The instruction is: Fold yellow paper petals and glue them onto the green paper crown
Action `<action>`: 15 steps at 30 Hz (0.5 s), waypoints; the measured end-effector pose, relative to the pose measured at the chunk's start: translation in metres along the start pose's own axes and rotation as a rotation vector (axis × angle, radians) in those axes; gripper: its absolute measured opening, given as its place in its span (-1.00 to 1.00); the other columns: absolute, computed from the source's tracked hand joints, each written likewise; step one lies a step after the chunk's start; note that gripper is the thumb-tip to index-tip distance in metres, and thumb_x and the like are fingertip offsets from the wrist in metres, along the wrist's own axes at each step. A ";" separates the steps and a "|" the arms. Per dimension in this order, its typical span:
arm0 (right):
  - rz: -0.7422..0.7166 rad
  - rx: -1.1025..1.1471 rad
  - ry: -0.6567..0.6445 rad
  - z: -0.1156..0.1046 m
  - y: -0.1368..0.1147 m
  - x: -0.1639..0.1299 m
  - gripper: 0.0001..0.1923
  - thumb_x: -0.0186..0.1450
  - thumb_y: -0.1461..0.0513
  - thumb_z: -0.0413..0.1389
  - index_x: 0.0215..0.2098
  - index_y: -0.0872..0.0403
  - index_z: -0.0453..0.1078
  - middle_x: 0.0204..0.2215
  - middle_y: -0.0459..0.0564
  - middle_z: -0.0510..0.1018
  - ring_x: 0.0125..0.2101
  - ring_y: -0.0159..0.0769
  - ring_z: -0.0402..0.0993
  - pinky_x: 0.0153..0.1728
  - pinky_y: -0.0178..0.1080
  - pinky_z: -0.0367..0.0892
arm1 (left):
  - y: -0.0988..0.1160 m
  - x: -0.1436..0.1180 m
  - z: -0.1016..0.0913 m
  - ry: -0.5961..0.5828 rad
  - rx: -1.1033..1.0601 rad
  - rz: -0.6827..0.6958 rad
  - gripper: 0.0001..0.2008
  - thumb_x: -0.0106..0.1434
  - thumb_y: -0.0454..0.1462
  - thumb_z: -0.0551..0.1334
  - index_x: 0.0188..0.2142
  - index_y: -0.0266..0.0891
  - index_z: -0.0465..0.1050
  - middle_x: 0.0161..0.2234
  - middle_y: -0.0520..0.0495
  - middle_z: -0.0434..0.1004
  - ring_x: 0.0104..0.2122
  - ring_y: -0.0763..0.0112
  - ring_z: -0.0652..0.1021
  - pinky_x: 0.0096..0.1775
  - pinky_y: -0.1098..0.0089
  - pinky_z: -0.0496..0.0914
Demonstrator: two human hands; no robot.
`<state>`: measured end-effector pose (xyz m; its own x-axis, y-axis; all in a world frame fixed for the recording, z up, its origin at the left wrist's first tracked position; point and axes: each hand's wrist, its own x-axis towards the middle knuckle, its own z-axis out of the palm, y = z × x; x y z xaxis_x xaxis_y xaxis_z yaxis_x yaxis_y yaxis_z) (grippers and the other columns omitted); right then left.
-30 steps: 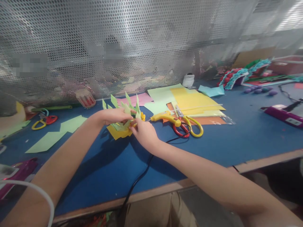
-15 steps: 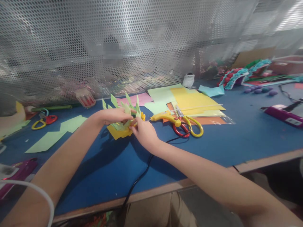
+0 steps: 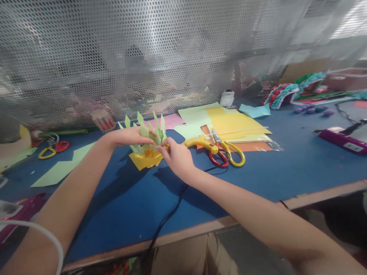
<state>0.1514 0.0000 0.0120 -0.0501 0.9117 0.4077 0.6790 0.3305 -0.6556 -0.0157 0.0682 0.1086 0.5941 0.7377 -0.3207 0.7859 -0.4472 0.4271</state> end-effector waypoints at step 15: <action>0.005 -0.022 0.129 -0.008 0.011 0.006 -0.79 0.28 0.08 0.01 -0.32 0.03 0.38 -0.61 -0.18 0.44 -0.60 -0.43 0.32 -0.54 -0.37 0.06 | -0.031 -0.005 -0.011 -0.155 0.081 -0.019 -0.54 0.01 -0.05 0.31 -0.11 -0.21 0.52 -0.13 -0.06 0.58 -0.14 0.25 0.52 -0.14 0.47 0.32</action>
<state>0.1643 0.0068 0.0127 0.0475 0.8741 0.4835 0.6946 0.3190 -0.6448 -0.0448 0.0836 0.1067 0.5934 0.6626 -0.4570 0.8048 -0.4777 0.3523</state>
